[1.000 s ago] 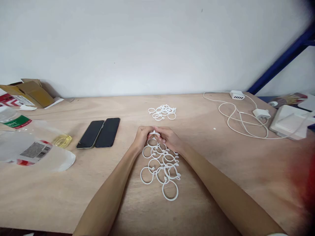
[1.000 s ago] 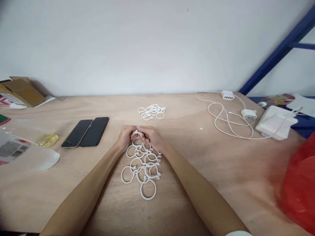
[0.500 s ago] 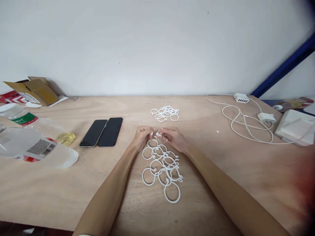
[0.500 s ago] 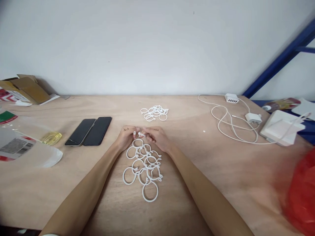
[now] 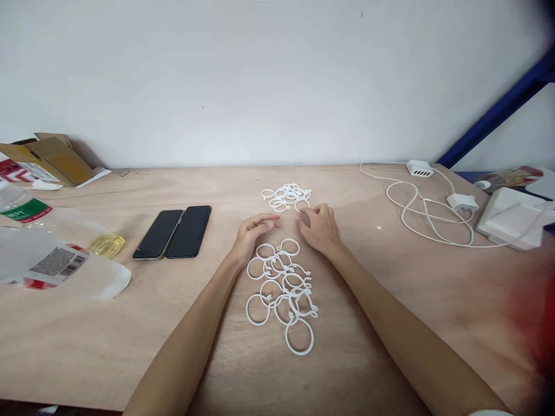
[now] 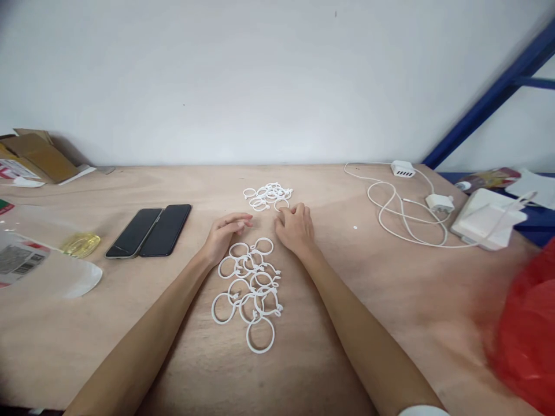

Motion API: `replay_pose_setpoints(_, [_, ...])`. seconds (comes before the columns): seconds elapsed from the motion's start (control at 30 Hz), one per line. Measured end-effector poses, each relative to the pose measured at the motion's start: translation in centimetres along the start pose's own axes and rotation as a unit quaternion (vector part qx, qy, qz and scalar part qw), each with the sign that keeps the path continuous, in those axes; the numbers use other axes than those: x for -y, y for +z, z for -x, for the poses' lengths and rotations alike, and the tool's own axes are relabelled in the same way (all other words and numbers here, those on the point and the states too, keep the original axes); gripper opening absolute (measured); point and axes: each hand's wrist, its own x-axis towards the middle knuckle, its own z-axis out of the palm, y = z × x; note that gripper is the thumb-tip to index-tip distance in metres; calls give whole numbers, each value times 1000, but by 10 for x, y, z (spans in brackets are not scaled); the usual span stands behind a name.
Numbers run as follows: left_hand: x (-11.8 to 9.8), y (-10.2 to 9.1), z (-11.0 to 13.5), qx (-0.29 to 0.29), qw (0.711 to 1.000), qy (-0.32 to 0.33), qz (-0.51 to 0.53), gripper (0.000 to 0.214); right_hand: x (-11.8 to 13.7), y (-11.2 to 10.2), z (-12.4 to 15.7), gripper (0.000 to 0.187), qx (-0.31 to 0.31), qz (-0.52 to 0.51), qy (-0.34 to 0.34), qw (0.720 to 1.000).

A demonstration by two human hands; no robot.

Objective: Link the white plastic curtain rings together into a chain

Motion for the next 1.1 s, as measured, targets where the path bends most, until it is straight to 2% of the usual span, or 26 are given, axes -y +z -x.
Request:
replay_pose_setpoints(0.1, [5, -2, -4, -69, 997, 13, 36, 20, 1, -1, 0, 21, 12, -31, -24, 999])
replay_pose_setpoints(0.2, [7, 0, -5, -99, 995, 19, 21, 21, 2, 0, 0, 11, 1, -131, -58, 990])
replay_pose_setpoints(0.3, [6, 5, -4, -97, 993, 30, -55, 28, 11, 0, 3, 6, -41, -238, -91, 966])
replay_pose_setpoints(0.37, [5, 7, -3, -83, 991, 38, -98, 32, 19, -1, 7, 8, -61, -270, -144, 950])
replay_pose_setpoints(0.43, [4, 8, -2, -61, 989, 45, -124, 35, 28, -2, 12, 10, -59, -283, -205, 935])
replay_pose_setpoints(0.5, [4, 6, -2, -46, 990, 50, -125, 36, 35, -2, 16, 10, -38, -299, -235, 924])
replay_pose_setpoints(0.57, [5, 3, -2, -37, 993, 50, -105, 35, 40, -2, 18, 9, -15, -337, -198, 920])
replay_pose_setpoints(0.63, [5, 0, -2, -18, 995, 47, -80, 33, 43, -2, 17, 17, 3, -414, -102, 905])
replay_pose_setpoints(0.67, [6, -1, -3, -3, 996, 45, -74, 32, 44, -3, 16, 23, 13, -463, -46, 885])
replay_pose_setpoints(0.73, [6, -1, -2, 30, 996, 37, -76, 31, 44, -4, 13, 33, 59, -559, 49, 826])
replay_pose_setpoints(0.8, [6, 0, -2, 65, 994, 27, -84, 31, 44, -7, 10, 35, 136, -617, 101, 768])
replay_pose_setpoints(0.87, [4, 1, -1, 88, 993, 13, -79, 30, 42, -9, 7, 32, 194, -635, 124, 738])
replay_pose_setpoints(0.93, [2, 2, 0, 91, 994, -11, -58, 29, 39, -9, 5, 31, 201, -635, 126, 735])
replay_pose_setpoints(1.03, [-1, 1, 1, 92, 994, -53, -34, 29, 37, -8, 5, 35, 182, -632, 106, 746])
replay_pose_setpoints(1.1, [-2, 0, 0, 102, 993, -59, -31, 29, 37, -8, 6, 34, 202, -624, 85, 750])
